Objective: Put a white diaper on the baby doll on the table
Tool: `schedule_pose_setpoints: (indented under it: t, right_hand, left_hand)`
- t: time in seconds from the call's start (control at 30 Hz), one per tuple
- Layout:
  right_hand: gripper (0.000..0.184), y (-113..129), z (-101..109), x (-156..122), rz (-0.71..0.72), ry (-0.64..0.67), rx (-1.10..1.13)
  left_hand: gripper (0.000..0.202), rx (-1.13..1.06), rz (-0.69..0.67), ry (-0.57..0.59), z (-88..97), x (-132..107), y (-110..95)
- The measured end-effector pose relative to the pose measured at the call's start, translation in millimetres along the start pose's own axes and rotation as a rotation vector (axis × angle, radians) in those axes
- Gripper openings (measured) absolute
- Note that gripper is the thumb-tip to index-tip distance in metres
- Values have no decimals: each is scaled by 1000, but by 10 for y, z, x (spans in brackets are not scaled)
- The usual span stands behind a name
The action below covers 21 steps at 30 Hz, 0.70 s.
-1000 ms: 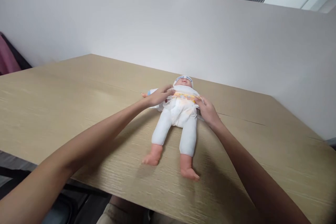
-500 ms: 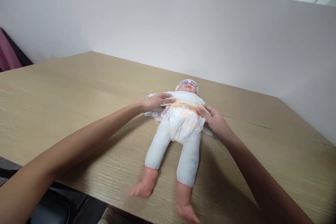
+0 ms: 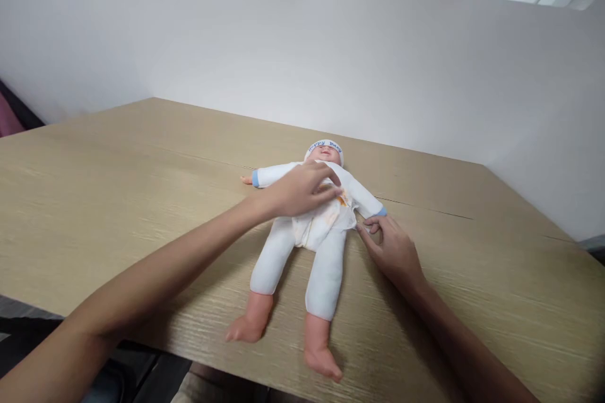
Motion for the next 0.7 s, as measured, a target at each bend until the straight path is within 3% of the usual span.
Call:
schedule_pose_setpoints:
  t: [0.1, 0.2, 0.43, 0.57, 0.7]
  right_hand:
    - [47, -60, -42, 27, -87, 17, 11]
    - [43, -127, -78, 41, -204, 67, 76]
    - [53, -202, -60, 42, -266, 172, 179]
    - [62, -149, 53, 108, -202, 270, 411]
    - [62, 21, 194, 229, -202, 275, 604]
  left_hand:
    - [37, 193, -44, 67, -328, 91, -121]
    - [46, 281, -26, 53, -459, 104, -92]
    - [61, 290, -21, 49, -449, 55, -89]
    - [60, 299, -21, 44, -471, 57, -95]
    - [60, 297, -15, 37, -479, 63, -90]
Point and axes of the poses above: each hand's wrist, its own x-axis towards the middle knuckle, its own z-axis out of the back of the hand, y = z × x, the point moved 6 cm from there along x, towards the middle knuckle, and after that the axes turned 4 degrees about y, right-handed, at the moved point
